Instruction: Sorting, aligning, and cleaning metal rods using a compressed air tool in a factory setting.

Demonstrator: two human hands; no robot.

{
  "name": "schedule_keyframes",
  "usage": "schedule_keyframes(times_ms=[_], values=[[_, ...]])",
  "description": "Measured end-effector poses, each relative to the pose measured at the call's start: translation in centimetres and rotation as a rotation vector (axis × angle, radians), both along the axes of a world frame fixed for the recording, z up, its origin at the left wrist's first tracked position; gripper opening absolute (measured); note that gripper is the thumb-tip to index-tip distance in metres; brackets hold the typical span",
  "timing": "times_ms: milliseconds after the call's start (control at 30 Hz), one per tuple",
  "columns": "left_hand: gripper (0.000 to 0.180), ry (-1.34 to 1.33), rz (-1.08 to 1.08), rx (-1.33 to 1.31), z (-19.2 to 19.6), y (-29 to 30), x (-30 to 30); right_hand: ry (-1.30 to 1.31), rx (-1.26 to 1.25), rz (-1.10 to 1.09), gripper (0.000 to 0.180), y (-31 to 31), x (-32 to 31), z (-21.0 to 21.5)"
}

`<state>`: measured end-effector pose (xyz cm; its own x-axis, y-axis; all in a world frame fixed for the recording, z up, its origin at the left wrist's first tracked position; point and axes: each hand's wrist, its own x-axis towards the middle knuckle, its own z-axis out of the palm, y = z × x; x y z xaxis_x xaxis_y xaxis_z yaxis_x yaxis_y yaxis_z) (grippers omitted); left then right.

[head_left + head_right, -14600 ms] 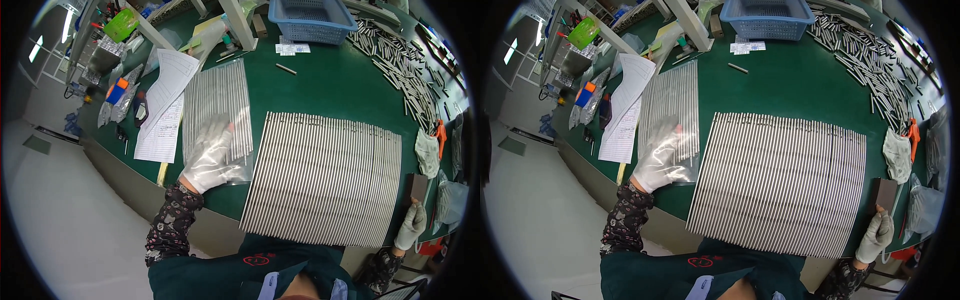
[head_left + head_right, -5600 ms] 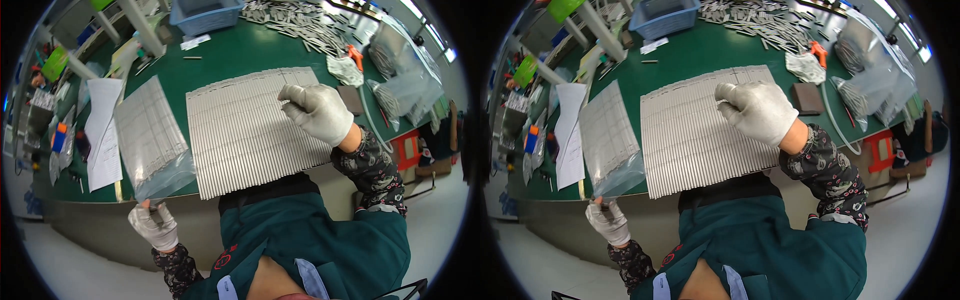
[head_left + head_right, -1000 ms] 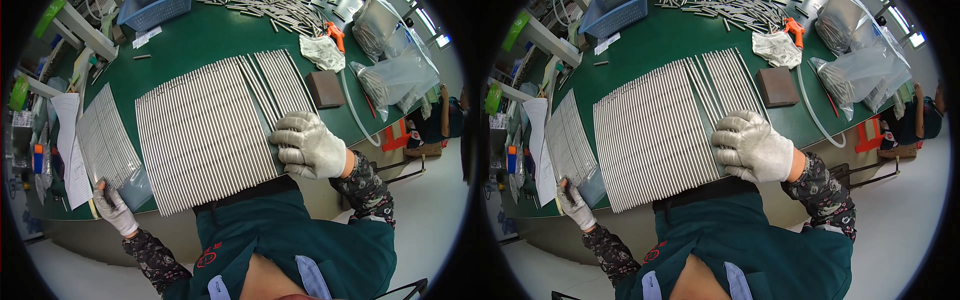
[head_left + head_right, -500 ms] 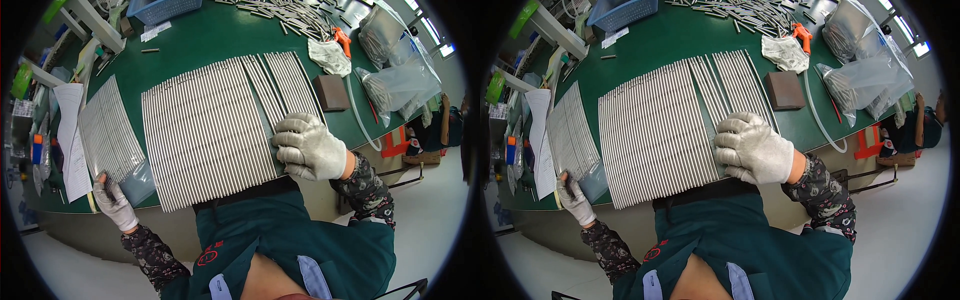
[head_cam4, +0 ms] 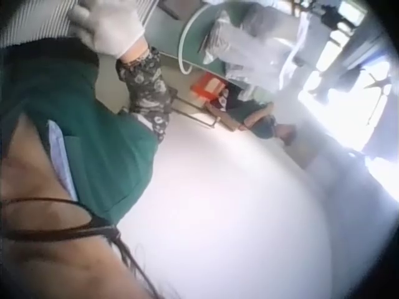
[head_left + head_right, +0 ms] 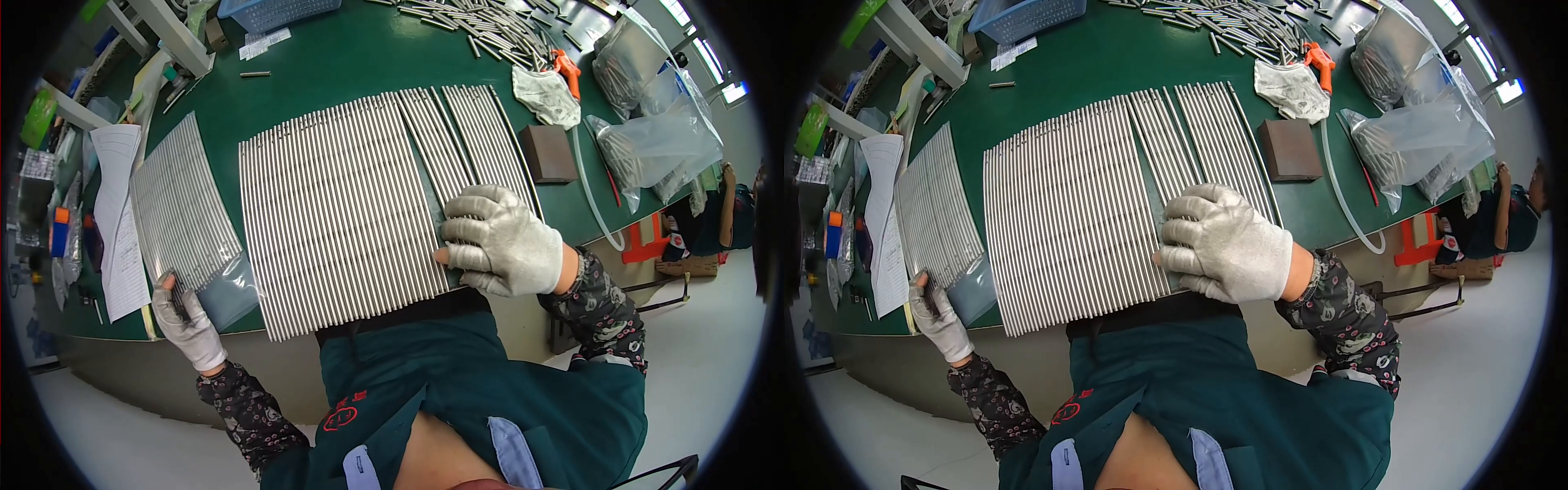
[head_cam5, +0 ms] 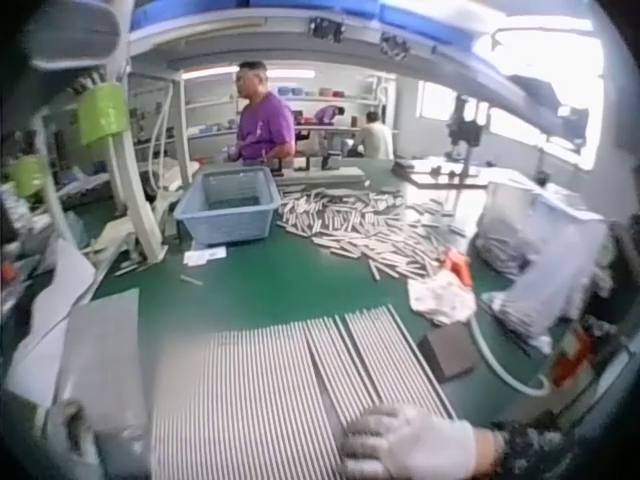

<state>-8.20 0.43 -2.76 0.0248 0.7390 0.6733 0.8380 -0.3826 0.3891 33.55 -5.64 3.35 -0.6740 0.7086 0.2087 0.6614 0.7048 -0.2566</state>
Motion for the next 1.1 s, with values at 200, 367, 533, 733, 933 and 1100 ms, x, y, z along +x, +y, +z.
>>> schedule_keyframes(times_ms=[200,367,533,733,933,1100], values=[[0.026,0.016,0.008,0.006,0.3,-0.2,0.0,0.006,0.049,0.011,0.033,0.3,-0.5,0.0],[0.026,0.003,-0.003,0.009,0.0,-0.1,-0.2,-0.032,-0.006,0.027,0.033,0.5,-0.8,0.0],[0.027,0.004,0.01,-0.014,0.1,-0.3,-0.2,-0.062,-0.008,0.044,0.031,0.7,-1.3,0.4],[0.028,0.047,0.003,0.0,0.2,-0.2,-0.2,-0.036,0.011,0.026,0.031,1.0,-1.7,0.7],[0.034,0.067,-0.032,0.015,-0.3,0.0,-0.7,-0.099,-0.055,0.066,0.031,1.3,-2.3,1.0],[0.038,0.053,-0.041,0.024,-0.4,-0.2,-0.9,-0.107,-0.033,0.064,0.034,1.4,-2.7,1.1]])
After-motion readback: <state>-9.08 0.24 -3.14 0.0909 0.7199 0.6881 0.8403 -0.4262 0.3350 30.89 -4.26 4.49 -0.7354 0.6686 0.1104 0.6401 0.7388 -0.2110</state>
